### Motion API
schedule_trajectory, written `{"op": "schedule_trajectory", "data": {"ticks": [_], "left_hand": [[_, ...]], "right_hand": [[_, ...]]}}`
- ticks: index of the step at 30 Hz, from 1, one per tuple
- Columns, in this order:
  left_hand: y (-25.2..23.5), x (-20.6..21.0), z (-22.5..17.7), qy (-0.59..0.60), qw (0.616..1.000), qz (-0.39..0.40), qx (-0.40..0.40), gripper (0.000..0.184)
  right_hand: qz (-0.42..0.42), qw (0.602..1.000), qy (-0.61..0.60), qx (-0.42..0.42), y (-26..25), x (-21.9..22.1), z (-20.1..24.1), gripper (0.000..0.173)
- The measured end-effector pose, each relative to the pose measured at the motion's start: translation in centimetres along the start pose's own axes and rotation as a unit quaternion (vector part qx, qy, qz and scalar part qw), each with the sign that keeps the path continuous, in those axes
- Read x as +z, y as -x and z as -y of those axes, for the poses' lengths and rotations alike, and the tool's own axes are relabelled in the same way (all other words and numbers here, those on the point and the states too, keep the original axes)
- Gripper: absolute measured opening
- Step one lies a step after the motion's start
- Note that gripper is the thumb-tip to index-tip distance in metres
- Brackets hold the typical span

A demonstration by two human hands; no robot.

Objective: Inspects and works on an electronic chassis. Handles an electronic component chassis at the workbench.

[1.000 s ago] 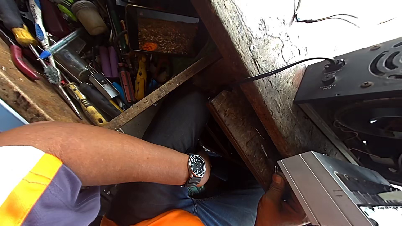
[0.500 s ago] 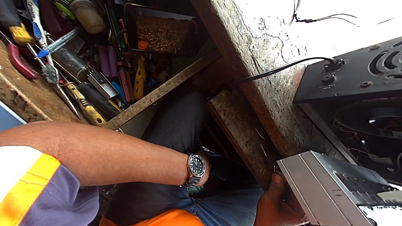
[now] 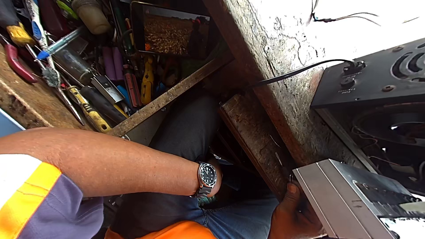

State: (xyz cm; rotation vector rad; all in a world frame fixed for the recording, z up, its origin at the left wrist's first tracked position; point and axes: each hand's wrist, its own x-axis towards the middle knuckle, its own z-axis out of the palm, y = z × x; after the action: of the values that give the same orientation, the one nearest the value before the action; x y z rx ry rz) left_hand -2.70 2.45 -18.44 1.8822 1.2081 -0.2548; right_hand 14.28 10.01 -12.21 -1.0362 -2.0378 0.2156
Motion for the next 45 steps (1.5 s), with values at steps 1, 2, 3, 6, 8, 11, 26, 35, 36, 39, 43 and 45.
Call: {"op": "schedule_trajectory", "data": {"ticks": [1, 2, 3, 6, 8, 11, 26, 35, 36, 39, 43, 45], "left_hand": [[0.1, 0.0, 0.0, 0.0, 1.0, -0.002, 0.003, 0.018], [0.2, 0.0, 0.1, 0.001, 1.0, -0.005, 0.006, 0.018], [0.3, 0.0, 0.1, 0.0, 1.0, -0.009, 0.009, 0.017], [0.7, -0.5, 0.1, 0.001, 1.0, -0.003, 0.008, 0.015], [1.1, -1.3, 0.0, -0.011, 0.999, 0.028, 0.01, 0.017], [1.3, -1.6, -0.1, -0.021, 0.999, 0.045, 0.009, 0.018], [0.5, -0.7, 0.1, -0.037, 0.999, 0.017, 0.017, 0.015], [1.4, -1.6, 0.1, -0.026, 0.999, 0.018, 0.017, 0.014], [1.4, -1.7, 0.1, -0.022, 1.0, 0.019, 0.012, 0.014], [1.2, -1.1, 0.2, -0.025, 0.999, 0.0, 0.02, 0.015], [1.0, -1.2, 0.1, -0.03, 0.999, 0.013, 0.021, 0.015], [0.9, -1.0, 0.2, -0.023, 0.999, 0.008, 0.024, 0.014]], "right_hand": [[0.0, 1.0, -0.001, 0.001, 0.0, 0.0, 0.0, 0.013], [0.0, 1.0, -0.002, 0.002, 0.0, 0.0, 0.0, 0.013], [0.0, 1.0, -0.003, 0.002, 0.0, 0.0, 0.0, 0.012], [0.001, 1.0, -0.006, 0.0, 0.0, 0.0, -0.1, 0.012], [0.0, 1.0, -0.002, 0.001, 0.0, 0.0, 0.0, 0.013], [-0.002, 1.0, 0.005, 0.003, 0.0, 0.0, 0.1, 0.014], [-0.004, 1.0, -0.001, 0.0, 0.0, 0.1, 0.2, 0.013], [-0.006, 1.0, 0.016, 0.004, 0.1, 0.0, -0.1, 0.016], [-0.009, 1.0, 0.016, 0.002, 0.1, 0.0, 0.0, 0.016], [-0.008, 1.0, 0.011, -0.003, 0.0, 0.1, 0.0, 0.015], [-0.007, 1.0, 0.008, 0.0, 0.0, 0.1, 0.2, 0.015], [-0.009, 1.0, 0.009, -0.001, 0.0, 0.1, 0.2, 0.015]]}}
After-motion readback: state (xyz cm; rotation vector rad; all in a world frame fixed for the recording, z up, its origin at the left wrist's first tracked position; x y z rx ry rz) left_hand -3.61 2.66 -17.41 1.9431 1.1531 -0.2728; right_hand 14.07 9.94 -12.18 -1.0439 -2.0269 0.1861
